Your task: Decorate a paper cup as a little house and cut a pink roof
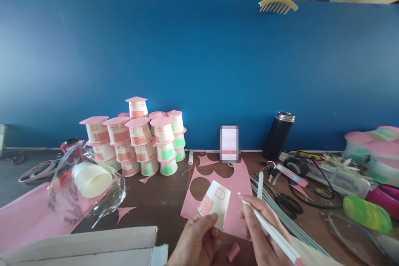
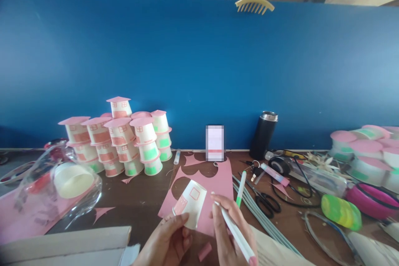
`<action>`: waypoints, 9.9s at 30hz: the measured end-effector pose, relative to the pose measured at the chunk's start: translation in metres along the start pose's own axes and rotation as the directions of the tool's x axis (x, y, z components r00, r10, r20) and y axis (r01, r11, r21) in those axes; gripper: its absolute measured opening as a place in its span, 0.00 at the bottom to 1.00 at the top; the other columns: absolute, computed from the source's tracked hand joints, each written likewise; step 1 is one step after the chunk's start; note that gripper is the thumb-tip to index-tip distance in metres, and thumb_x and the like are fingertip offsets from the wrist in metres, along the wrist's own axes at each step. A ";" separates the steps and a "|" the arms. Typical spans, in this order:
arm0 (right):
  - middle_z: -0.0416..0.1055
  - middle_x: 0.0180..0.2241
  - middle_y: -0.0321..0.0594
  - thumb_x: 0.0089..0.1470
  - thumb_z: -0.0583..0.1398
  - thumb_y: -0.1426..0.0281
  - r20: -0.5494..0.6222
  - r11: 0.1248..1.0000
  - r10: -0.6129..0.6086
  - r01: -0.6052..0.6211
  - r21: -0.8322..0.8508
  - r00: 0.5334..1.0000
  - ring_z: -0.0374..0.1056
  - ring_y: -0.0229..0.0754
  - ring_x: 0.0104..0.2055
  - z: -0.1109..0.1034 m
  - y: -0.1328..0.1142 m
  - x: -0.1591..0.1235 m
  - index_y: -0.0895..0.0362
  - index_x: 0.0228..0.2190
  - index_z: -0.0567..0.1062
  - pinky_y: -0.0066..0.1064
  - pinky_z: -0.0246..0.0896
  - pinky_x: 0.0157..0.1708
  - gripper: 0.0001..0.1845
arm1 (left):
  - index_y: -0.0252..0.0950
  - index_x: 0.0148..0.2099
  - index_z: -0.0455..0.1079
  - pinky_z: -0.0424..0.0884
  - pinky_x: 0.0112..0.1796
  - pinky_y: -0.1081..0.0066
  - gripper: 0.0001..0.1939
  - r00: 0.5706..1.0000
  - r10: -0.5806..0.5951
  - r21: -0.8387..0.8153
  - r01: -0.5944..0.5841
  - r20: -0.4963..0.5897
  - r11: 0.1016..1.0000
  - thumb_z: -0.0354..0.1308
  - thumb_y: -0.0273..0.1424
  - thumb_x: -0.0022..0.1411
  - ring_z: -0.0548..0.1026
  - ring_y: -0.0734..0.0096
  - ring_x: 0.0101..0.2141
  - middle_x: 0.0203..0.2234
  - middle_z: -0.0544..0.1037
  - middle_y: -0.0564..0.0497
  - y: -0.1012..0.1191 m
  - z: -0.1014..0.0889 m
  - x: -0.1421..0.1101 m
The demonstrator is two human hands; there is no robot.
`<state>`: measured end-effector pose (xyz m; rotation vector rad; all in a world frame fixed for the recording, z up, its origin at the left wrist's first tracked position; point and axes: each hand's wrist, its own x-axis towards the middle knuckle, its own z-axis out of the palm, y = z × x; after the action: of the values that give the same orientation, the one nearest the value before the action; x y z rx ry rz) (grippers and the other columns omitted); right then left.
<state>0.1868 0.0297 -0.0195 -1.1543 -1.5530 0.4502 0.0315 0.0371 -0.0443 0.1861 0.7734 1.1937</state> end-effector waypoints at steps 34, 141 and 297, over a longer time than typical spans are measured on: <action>0.75 0.49 0.44 0.56 0.60 0.60 0.042 0.954 0.181 -0.186 0.235 0.983 0.74 0.49 0.49 0.024 0.010 -0.003 0.51 0.50 0.71 0.34 0.73 0.45 0.21 | 0.31 0.22 0.73 0.67 0.29 0.69 0.20 0.949 -0.014 0.121 -0.026 0.316 0.992 0.69 0.45 0.48 0.73 0.67 0.23 0.15 0.72 0.49 -0.010 -0.008 0.003; 0.70 0.27 0.33 0.61 0.57 0.69 0.024 0.975 -0.193 0.195 -0.105 0.981 0.68 0.35 0.25 -0.005 -0.002 -0.003 0.54 0.37 0.72 0.24 0.65 0.27 0.04 | 0.31 0.24 0.73 0.61 0.23 0.75 0.17 0.976 0.032 0.147 -0.065 0.216 0.987 0.74 0.37 0.43 0.66 0.80 0.14 0.10 0.70 0.56 -0.008 0.001 -0.010; 0.71 0.29 0.33 0.61 0.56 0.69 0.059 0.968 -0.204 0.210 -0.137 0.977 0.72 0.36 0.29 -0.005 -0.003 -0.003 0.52 0.37 0.71 0.24 0.66 0.29 0.03 | 0.30 0.23 0.72 0.63 0.23 0.74 0.21 0.974 -0.006 0.266 -0.055 0.225 0.962 0.74 0.42 0.39 0.64 0.81 0.13 0.10 0.68 0.55 -0.009 0.002 -0.010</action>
<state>0.1895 0.0242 -0.0175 -1.0811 -1.7466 0.2291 0.0380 0.0257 -0.0427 0.5495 0.7341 1.0651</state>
